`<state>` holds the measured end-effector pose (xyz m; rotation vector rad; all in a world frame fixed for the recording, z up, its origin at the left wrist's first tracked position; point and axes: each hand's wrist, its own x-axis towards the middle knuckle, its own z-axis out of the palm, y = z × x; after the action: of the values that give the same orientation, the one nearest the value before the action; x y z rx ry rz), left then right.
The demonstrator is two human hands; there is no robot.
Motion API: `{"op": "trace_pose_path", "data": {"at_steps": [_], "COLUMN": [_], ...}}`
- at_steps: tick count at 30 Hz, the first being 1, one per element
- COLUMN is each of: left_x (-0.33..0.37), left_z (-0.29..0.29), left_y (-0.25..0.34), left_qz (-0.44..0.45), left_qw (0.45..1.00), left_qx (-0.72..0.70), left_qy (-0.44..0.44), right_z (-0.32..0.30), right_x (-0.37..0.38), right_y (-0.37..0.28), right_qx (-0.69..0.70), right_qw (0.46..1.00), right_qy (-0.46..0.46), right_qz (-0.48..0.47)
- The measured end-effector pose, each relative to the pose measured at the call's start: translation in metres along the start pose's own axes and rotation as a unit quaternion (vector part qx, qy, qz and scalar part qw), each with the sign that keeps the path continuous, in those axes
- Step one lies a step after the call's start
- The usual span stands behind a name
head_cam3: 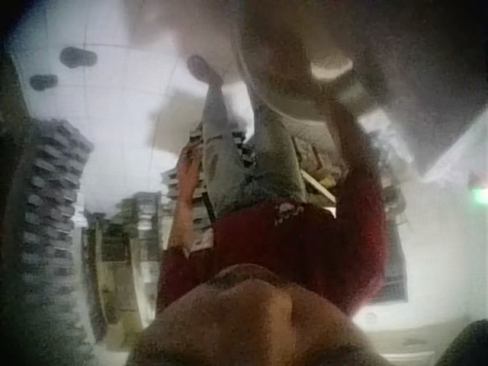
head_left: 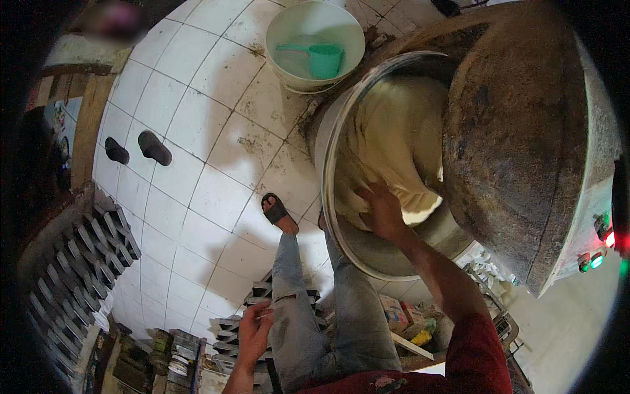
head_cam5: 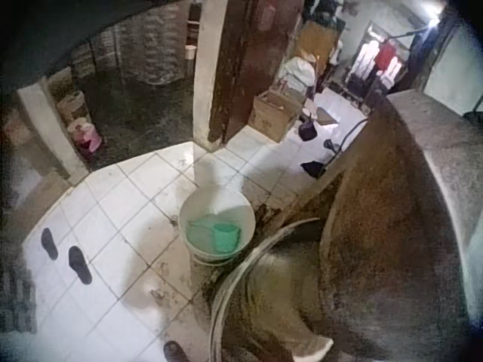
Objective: The person operates a large industrial dough mixer, using a green scoop to add water and a blue scraper to fold the dough inside the rotating bowl. They also retrieve baking trays from a rack and add a yellow ingredient from a box into the mixer.
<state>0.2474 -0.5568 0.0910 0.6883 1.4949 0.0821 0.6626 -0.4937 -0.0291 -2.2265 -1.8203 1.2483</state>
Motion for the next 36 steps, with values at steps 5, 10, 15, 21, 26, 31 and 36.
{"op": "trace_pose_path", "data": {"at_steps": [5, 10, 15, 21, 26, 31, 36], "left_x": [-0.008, 0.016, 0.016, -0.008, 0.004, 0.019, 0.006], "left_z": [-0.019, -0.003, 0.011, 0.009, 0.003, 0.016, 0.01], "left_y": [-0.011, -0.019, -0.016, 0.002, -0.013, -0.011, -0.011], "left_qz": [-0.065, -0.023, -0.026, -0.025, -0.096, -0.051, -0.042], "left_qw": [0.998, 1.0, 1.0, 1.0, 0.995, 0.998, 0.999], "left_qx": [0.016, 0.013, -0.004, -0.011, -0.025, -0.031, -0.028], "left_qy": [0.012, 0.004, -0.01, -0.01, 0.022, -0.005, -0.006], "right_z": [0.001, 0.028, 0.023, -0.007, 0.017, 0.041, -0.005], "right_x": [-0.063, 0.039, 0.072, -0.061, -0.006, 0.106, 0.059], "right_y": [-0.002, 0.036, 0.015, 0.001, 0.006, 0.014, -0.001], "right_qx": [-0.067, -0.279, -0.119, -0.097, -0.213, -0.188, 0.053], "right_qw": [0.988, 0.952, 0.992, 0.988, 0.962, 0.981, 0.994], "right_qy": [0.083, 0.054, 0.036, 0.083, 0.049, 0.005, 0.086], "right_qz": [-0.111, -0.117, 0.016, -0.091, -0.165, 0.043, 0.047]}}
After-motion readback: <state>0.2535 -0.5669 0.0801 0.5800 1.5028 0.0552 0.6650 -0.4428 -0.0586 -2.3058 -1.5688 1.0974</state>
